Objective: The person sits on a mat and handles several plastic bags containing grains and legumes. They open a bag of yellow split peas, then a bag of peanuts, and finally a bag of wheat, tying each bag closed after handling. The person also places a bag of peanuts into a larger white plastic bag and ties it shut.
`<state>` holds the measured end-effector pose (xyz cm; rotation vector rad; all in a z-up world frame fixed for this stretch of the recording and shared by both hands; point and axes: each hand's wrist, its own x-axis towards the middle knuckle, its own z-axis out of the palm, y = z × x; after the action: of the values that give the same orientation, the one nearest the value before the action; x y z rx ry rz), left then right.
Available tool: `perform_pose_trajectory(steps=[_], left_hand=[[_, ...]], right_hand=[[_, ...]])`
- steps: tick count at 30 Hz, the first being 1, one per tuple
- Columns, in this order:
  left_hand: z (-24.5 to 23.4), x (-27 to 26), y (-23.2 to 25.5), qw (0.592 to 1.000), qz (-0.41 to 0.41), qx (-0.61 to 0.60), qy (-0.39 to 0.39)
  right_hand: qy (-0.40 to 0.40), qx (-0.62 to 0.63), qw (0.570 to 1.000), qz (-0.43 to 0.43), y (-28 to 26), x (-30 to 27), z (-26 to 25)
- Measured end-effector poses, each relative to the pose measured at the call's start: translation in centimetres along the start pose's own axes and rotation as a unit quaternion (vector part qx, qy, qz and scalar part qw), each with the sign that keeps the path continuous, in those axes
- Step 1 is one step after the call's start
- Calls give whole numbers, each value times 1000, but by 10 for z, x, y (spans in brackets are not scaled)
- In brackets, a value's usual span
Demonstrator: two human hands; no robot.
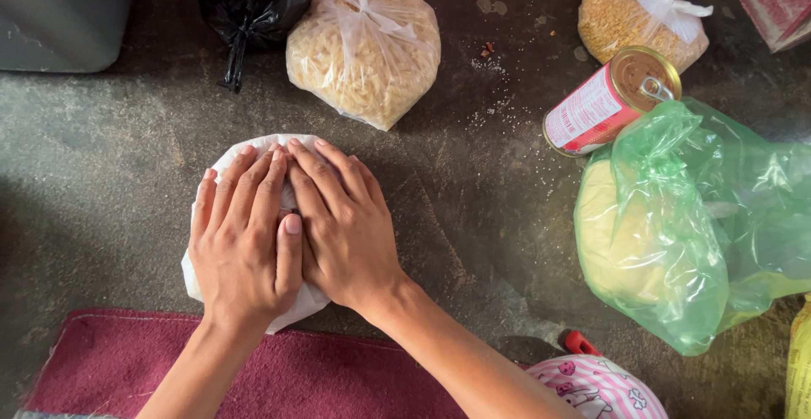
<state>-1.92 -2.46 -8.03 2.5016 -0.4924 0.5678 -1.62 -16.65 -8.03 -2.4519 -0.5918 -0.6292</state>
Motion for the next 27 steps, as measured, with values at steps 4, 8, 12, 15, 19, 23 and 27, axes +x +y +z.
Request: perform_pose_trajectory(steps=[4,8,12,15,19,23,27], left_hand=[[-1,1,1,1000,2,-2,4],[-1,1,1,1000,6,-7,6],[-1,0,0,1000,7,-9,8],[-1,1,0,1000,8,-11,8],[-1,1,1,1000,6,-8,9],[0,0,0,1000,6,-8,9],[1,-1,-1,1000,5,-8,9]], right_hand=[[5,5,1000,0,0,0,0],[10,3,1000,-1,0,0,1],[9,9,1000,-1,0,0,1],[6,2,1000,0,0,0,0],[9,2,1000,-1,-1,0,1],[10,2,1000,-1,-1,1,1],[9,4,1000,-1,-1,0,0]])
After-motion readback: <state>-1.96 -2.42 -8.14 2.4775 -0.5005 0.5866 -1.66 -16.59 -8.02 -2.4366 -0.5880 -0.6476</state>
